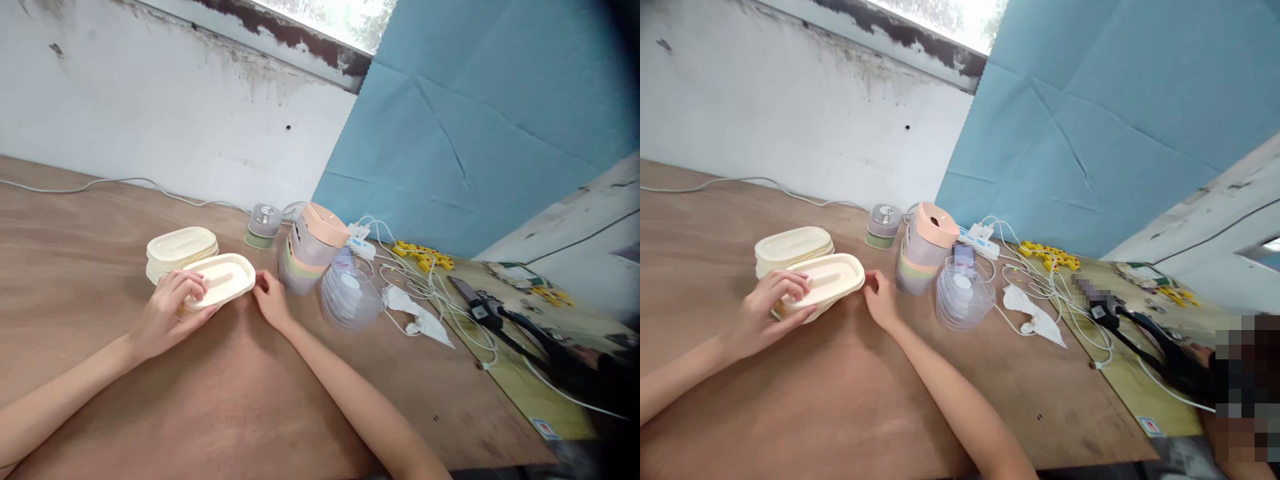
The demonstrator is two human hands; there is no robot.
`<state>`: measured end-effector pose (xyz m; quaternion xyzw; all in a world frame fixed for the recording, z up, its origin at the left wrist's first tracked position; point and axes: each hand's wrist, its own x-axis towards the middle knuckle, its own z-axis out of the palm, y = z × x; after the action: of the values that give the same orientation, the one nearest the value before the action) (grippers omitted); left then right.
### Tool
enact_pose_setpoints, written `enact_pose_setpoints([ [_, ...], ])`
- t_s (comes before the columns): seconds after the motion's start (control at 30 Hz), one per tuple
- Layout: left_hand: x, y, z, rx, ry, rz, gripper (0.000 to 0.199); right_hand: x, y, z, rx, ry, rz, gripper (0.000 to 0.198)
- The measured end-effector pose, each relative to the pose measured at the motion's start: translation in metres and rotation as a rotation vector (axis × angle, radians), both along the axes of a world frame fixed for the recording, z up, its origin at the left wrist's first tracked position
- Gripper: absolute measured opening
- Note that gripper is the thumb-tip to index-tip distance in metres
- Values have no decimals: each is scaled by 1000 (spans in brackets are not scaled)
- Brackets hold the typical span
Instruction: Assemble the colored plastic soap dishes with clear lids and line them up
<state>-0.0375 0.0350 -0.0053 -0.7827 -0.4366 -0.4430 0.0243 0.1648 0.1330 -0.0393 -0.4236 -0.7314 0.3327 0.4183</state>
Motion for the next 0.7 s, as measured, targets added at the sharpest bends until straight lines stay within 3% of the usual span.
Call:
enact_pose_setpoints([
  [0.17, 26, -21, 2, -77, 18, -416, 18, 62, -78, 4, 153, -22, -30, 23],
  [0.3, 38, -29, -3, -234, 72, -642, 23, 106, -101, 8, 345, -46, -201, 28],
  [0.4, 40, -30, -7, -335, 120, -697, 21, 120, -100, 9, 460, -74, -266, 30],
  [0.6, 43, -30, -12, -438, 148, -726, 17, 116, -91, 15, 685, -154, -232, 32],
  [0.7, 45, -30, -11, -474, 188, -716, 18, 125, -85, 25, 876, -349, -383, 35],
])
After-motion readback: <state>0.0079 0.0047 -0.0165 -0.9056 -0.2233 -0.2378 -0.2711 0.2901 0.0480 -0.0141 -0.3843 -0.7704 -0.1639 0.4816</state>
